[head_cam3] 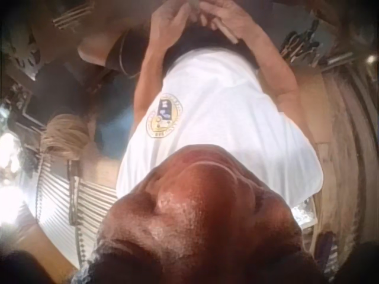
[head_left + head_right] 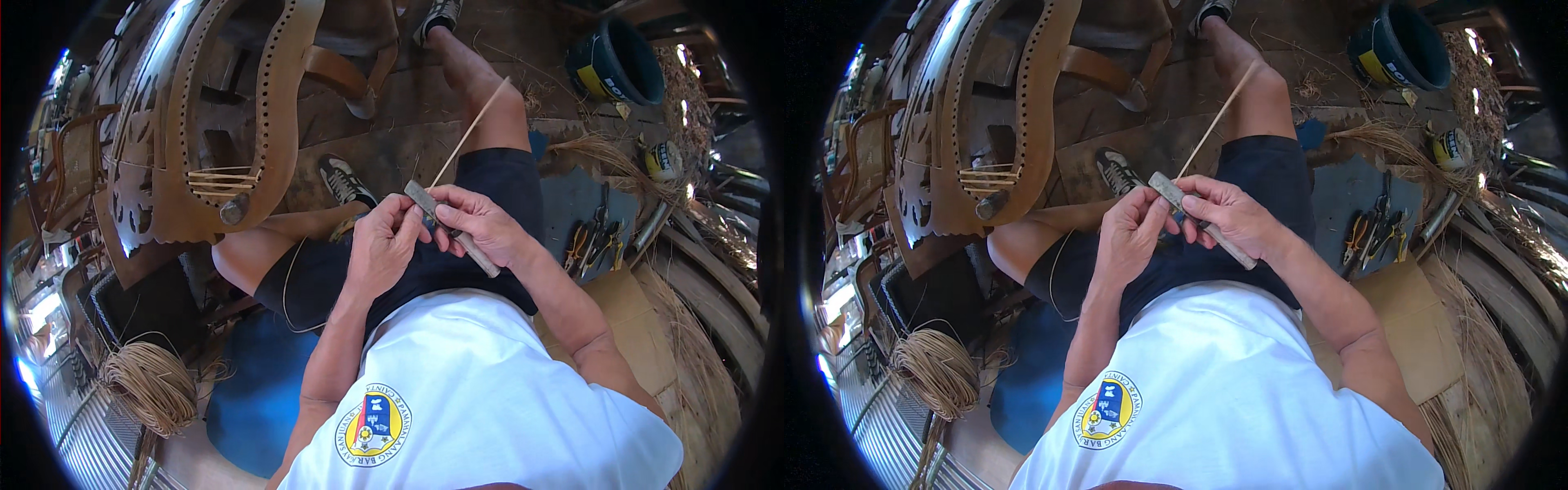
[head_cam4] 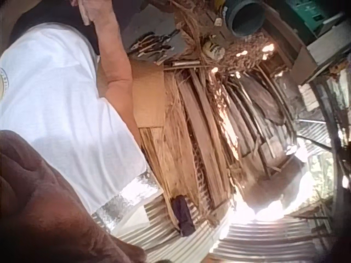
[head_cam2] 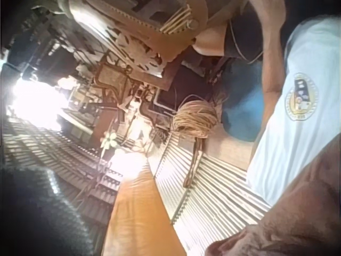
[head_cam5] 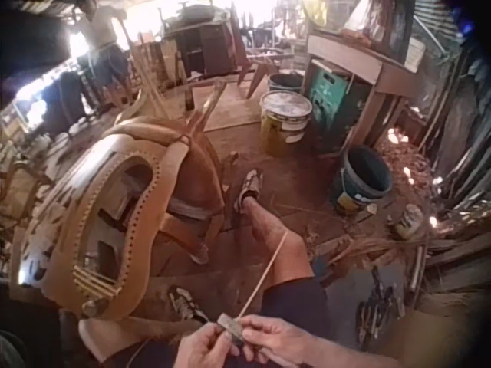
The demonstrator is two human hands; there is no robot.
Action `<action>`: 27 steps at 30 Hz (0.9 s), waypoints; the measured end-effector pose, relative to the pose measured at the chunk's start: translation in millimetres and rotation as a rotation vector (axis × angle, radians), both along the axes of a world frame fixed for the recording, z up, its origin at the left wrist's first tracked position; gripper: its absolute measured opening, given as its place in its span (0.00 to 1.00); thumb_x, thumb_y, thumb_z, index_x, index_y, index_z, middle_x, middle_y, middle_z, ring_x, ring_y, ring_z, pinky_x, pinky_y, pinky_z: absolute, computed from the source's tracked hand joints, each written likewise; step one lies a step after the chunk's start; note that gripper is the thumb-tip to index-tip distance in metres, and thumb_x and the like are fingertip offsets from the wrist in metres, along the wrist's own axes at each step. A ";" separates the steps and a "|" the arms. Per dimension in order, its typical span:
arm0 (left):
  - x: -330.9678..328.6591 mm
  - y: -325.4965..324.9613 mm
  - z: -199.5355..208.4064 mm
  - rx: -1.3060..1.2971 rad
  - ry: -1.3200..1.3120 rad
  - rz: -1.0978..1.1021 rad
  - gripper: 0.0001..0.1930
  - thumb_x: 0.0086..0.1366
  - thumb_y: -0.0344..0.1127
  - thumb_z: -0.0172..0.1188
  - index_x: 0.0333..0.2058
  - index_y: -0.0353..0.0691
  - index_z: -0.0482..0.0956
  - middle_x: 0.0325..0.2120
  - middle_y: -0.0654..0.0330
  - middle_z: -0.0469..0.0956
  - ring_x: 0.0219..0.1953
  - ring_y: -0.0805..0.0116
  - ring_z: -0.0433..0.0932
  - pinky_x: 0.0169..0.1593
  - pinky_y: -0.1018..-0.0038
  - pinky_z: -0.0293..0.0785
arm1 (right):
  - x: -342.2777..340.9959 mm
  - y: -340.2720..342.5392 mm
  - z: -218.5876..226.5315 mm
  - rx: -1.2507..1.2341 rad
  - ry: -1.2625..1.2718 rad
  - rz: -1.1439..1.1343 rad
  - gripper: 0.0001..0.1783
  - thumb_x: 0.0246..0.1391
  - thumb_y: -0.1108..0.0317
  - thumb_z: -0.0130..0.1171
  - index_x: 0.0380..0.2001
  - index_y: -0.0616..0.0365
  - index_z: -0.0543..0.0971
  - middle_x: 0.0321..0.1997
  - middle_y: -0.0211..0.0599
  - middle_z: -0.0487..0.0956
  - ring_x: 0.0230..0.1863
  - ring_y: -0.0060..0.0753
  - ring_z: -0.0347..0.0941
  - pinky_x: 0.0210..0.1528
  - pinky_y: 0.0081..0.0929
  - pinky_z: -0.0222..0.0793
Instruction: Weaving and securing rattan strips onto a wooden chair frame in a workshop.
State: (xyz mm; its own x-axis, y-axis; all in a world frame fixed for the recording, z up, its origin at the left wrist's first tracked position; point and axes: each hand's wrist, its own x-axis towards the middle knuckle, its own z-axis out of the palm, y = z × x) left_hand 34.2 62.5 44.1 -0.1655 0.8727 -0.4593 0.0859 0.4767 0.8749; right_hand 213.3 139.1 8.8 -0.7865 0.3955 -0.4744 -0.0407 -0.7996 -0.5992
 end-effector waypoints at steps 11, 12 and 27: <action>-2.9 -33.3 -2.7 0.174 0.283 -0.014 0.06 0.72 0.30 0.56 0.37 0.34 0.78 0.19 0.64 0.78 0.22 0.83 0.71 0.26 0.80 0.67 | 29.0 26.9 -17.7 -0.157 -0.075 -0.339 0.14 0.68 0.67 0.55 0.55 0.53 0.75 0.26 0.31 0.77 0.21 0.20 0.68 0.23 0.18 0.65; -7.8 -40.6 -1.1 0.160 0.299 0.025 0.06 0.72 0.29 0.55 0.37 0.34 0.78 0.18 0.64 0.78 0.22 0.82 0.72 0.27 0.80 0.67 | 45.8 42.8 -25.9 -0.141 -0.046 -0.395 0.15 0.68 0.67 0.54 0.56 0.52 0.74 0.26 0.32 0.77 0.21 0.20 0.68 0.24 0.18 0.65; 7.4 -21.8 0.3 0.052 0.055 0.148 0.07 0.73 0.31 0.55 0.37 0.33 0.78 0.18 0.67 0.76 0.21 0.85 0.69 0.26 0.83 0.61 | -2.7 -1.5 3.8 -0.175 0.087 0.082 0.28 0.70 0.64 0.53 0.69 0.59 0.64 0.27 0.33 0.78 0.24 0.16 0.71 0.25 0.13 0.67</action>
State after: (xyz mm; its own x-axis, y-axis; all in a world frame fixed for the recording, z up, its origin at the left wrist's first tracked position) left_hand 41.6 40.7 44.5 -0.3178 0.8594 -0.4007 0.0668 0.4418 0.8946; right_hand 210.6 137.7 12.6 -0.8534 0.2461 -0.4596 -0.0166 -0.8940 -0.4478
